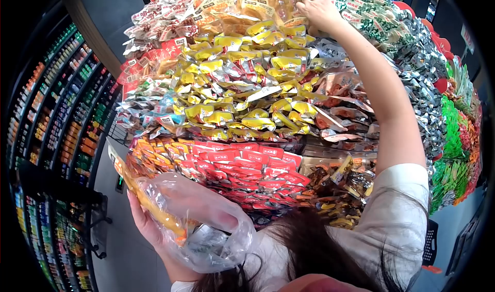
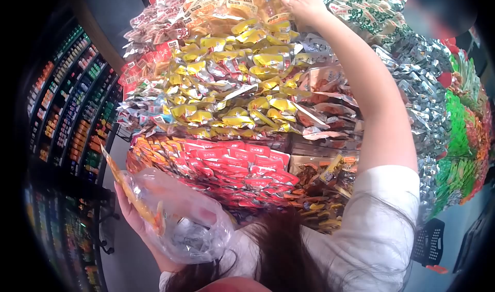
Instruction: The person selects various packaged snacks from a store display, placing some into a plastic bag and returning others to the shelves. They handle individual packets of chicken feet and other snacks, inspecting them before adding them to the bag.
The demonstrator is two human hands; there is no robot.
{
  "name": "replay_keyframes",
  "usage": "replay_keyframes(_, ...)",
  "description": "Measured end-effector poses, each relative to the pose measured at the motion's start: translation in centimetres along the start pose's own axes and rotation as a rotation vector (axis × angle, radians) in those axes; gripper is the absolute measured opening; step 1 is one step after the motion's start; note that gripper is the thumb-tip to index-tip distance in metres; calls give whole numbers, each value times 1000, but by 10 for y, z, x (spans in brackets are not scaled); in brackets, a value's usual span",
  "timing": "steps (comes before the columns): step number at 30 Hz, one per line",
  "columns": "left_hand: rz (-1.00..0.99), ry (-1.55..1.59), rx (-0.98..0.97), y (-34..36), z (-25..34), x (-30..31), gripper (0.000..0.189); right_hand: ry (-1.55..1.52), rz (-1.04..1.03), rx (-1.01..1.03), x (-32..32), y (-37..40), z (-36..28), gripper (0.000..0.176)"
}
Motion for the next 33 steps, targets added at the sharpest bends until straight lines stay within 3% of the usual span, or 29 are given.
replay_keyframes(4,-45,90,46,5,-9,-11,45,-52,-152,-51,7,-1,-2,44)
replay_keyframes(5,-43,92,35,5,-10,-14,45,-129,-307,-6,9,3,0,52)
replay_keyframes(7,61,-87,15,4,-11,-14,43,-301,-383,-26,12,3,8,67)
replay_keyframes(9,-16,-636,-92,-6,3,-19,40,-292,-419,81,33,0,18,83)
replay_keyframes(11,-49,-801,-63,-18,-2,-21,39,-330,-105,102,71,-4,22,76)
replay_keyframes(12,-47,-775,-15,-23,-8,-24,38,-454,241,118,104,-5,20,58)
replay_keyframes(13,-42,-749,29,-27,-14,-27,37,-917,419,128,211,-1,7,27)
replay_keyframes(15,-192,-750,22,-36,-23,-29,35,-1463,-71,-35,229,-1,-30,30)
replay_keyframes(17,-235,-666,3,-40,-30,-32,33,-1674,-343,53,230,6,-73,44)
replay_keyframes(21,-307,-613,102,-38,-38,-39,34,-2073,-700,133,257,29,-143,42)
replay_keyframes(25,-349,-646,112,-42,-42,-40,34,-2354,-718,82,263,36,-170,35)
replay_keyframes(31,-276,-567,105,-45,-38,-37,34,-2257,-688,93,248,40,-177,47)
replay_keyframes(33,-271,-574,75,-46,-35,-36,32,-2236,-783,99,246,47,-181,48)
Point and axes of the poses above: each hand's wrist, its own y-axis away from the middle knuckle, its own x-axis out of the back of the hand, z = x × y, the point moved 6 cm from there along -y, towards the middle knuckle, and after that the axes turned 2 degrees about -z, right-handed, at the moved point
